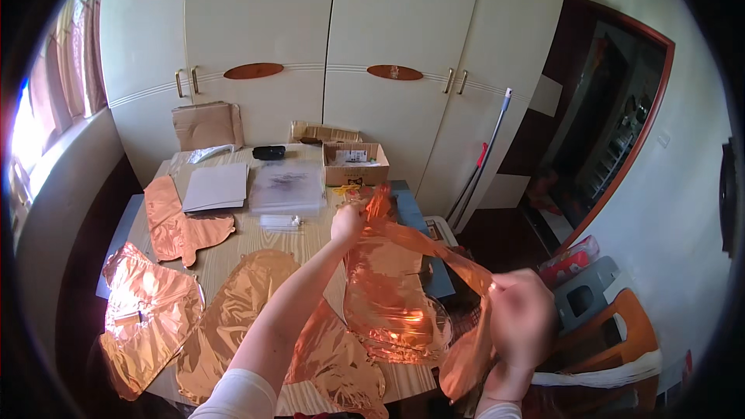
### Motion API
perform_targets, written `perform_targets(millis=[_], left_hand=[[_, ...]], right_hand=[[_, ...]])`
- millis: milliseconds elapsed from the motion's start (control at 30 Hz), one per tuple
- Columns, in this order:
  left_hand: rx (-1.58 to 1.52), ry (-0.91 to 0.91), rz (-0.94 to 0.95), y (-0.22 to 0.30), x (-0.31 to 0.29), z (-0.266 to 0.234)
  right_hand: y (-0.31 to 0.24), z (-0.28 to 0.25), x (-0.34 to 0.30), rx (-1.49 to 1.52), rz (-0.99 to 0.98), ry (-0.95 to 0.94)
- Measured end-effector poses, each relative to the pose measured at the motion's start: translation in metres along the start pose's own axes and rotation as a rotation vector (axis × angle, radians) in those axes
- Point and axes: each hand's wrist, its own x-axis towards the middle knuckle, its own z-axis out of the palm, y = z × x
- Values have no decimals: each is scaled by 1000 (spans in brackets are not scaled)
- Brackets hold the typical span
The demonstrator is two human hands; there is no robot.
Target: Packaging a foil balloon into a plastic sleeve and folding other foil balloons.
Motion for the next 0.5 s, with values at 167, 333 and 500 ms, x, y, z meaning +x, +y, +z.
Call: perform_targets(millis=[167,333,500], left_hand=[[-274,317,52,-32,-5,7],[-465,-250,-147,-35,-74,-43],[-868,-962,-573,-29,-185,-95]], right_hand=[[-22,9,-16,-130,-229,-150],[-42,46,-32,-49,-334,-482],[-66,78,-57,-78,-465,-550]])
